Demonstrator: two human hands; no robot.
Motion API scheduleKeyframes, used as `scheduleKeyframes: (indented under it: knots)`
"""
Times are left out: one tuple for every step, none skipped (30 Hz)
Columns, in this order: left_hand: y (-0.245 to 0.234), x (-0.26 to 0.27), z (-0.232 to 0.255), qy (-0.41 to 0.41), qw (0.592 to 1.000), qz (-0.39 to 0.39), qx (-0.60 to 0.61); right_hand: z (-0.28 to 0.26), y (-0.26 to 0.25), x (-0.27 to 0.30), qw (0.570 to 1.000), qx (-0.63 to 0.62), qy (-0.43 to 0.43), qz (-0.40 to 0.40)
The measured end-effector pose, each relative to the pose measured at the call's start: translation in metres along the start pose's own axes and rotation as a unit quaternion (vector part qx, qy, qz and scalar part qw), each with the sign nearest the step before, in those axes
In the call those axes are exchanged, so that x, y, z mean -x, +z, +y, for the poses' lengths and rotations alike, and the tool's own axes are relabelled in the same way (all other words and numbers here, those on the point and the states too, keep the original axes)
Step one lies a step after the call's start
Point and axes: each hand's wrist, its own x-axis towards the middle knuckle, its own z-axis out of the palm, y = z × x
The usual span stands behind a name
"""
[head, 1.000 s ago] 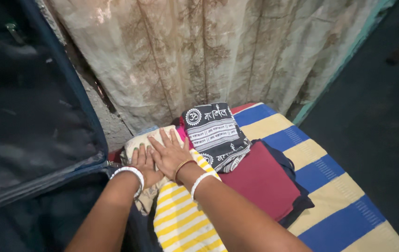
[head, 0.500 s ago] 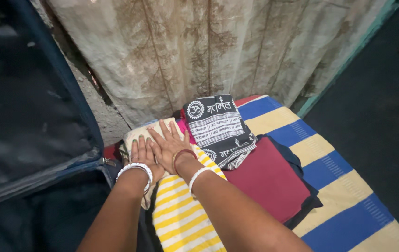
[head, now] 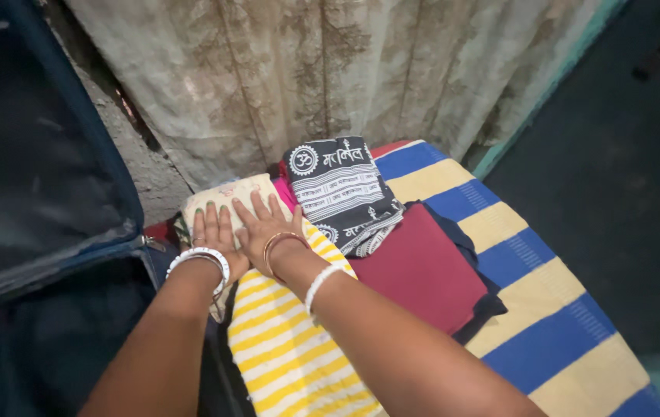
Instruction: The person folds various clothing items, including a black and white patterned cloth, a yellow and white striped shirt, and patterned shorts, and packs them into a suitcase.
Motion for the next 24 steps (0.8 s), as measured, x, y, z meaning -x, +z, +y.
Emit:
scheduleKeyframes:
  knots:
    - [0.001,-0.002,0.000,0.006,1.000,0.010,-0.011,0.001,-0.001,0.009,1.000,0.001,0.000,-0.004]
    - [0.003,-0.004,-0.001,0.011,1.000,0.017,-0.021,0.000,0.000,0.018,1.000,0.001,0.005,-0.002]
    - [0.006,-0.006,-0.003,0.016,0.999,0.025,-0.032,-0.001,0.000,0.028,1.000,0.001,0.009,0.000]
    - [0.007,-0.008,-0.005,0.015,0.999,0.029,-0.035,-0.003,0.002,0.039,1.000,0.000,0.013,0.003]
    - [0.008,-0.009,-0.006,0.014,0.999,0.034,-0.039,-0.003,0.003,0.049,1.000,0.007,0.007,0.019]
    - [0.009,-0.008,-0.005,0.014,0.998,0.036,-0.042,-0.003,0.006,0.060,0.999,0.013,0.003,0.033]
    - [0.010,-0.006,-0.005,0.010,0.998,0.035,-0.043,-0.003,0.008,0.069,0.999,0.019,-0.002,0.048]
    - [0.009,-0.005,-0.005,0.006,0.998,0.036,-0.043,-0.003,0.010,0.076,0.997,0.016,-0.006,0.073]
    - [0.007,-0.004,-0.003,0.002,0.998,0.038,-0.043,-0.003,0.012,0.081,0.995,0.013,-0.010,0.097]
    - [0.006,-0.002,-0.002,-0.002,0.999,0.039,-0.034,-0.004,0.013,0.083,0.992,0.010,-0.015,0.121]
    - [0.005,0.001,0.000,-0.006,0.999,0.039,-0.025,-0.004,0.014,0.084,0.992,0.007,-0.014,0.125]
    - [0.003,0.003,0.002,-0.011,0.999,0.040,-0.015,-0.004,0.015,0.084,0.992,0.006,-0.014,0.128]
    - [0.001,0.006,0.004,-0.013,0.999,0.035,-0.013,-0.003,0.016,0.085,0.991,0.005,-0.014,0.131]
    - [-0.003,0.009,0.006,-0.015,0.999,0.031,-0.010,-0.004,0.017,0.084,0.991,0.010,-0.012,0.133]
    - [-0.007,0.012,0.008,-0.018,0.999,0.027,-0.007,-0.004,0.017,0.084,0.991,0.014,-0.011,0.135]
    - [-0.009,0.016,0.011,-0.026,0.999,0.038,-0.001,-0.005,0.017,0.083,0.990,0.019,-0.010,0.138]
    - [-0.010,0.020,0.015,-0.034,0.998,0.049,0.006,-0.006,0.015,0.082,0.991,0.023,-0.009,0.134]
    - [-0.010,0.025,0.020,-0.043,0.997,0.059,0.010,-0.006,0.013,0.083,0.991,0.025,-0.007,0.131]
    - [-0.008,0.030,0.027,-0.062,0.994,0.089,0.035,-0.006,0.010,0.084,0.991,0.027,-0.005,0.127]
    - [0.000,0.037,0.034,-0.082,0.988,0.118,0.059,-0.007,0.009,0.086,0.994,0.035,-0.001,0.105]
    - [0.007,0.043,0.038,-0.102,0.980,0.147,0.084,-0.007,0.007,0.087,0.996,0.043,0.002,0.083]
    - [0.012,0.046,0.042,-0.109,0.972,0.175,0.113,-0.007,0.004,0.085,0.997,0.052,0.006,0.063]
    - [0.019,0.049,0.046,-0.115,0.962,0.203,0.142,-0.008,0.001,0.084,0.996,0.068,0.007,0.050]
    - [0.025,0.052,0.049,-0.122,0.951,0.229,0.171,-0.008,0.001,0.084,0.996,0.084,0.008,0.035]
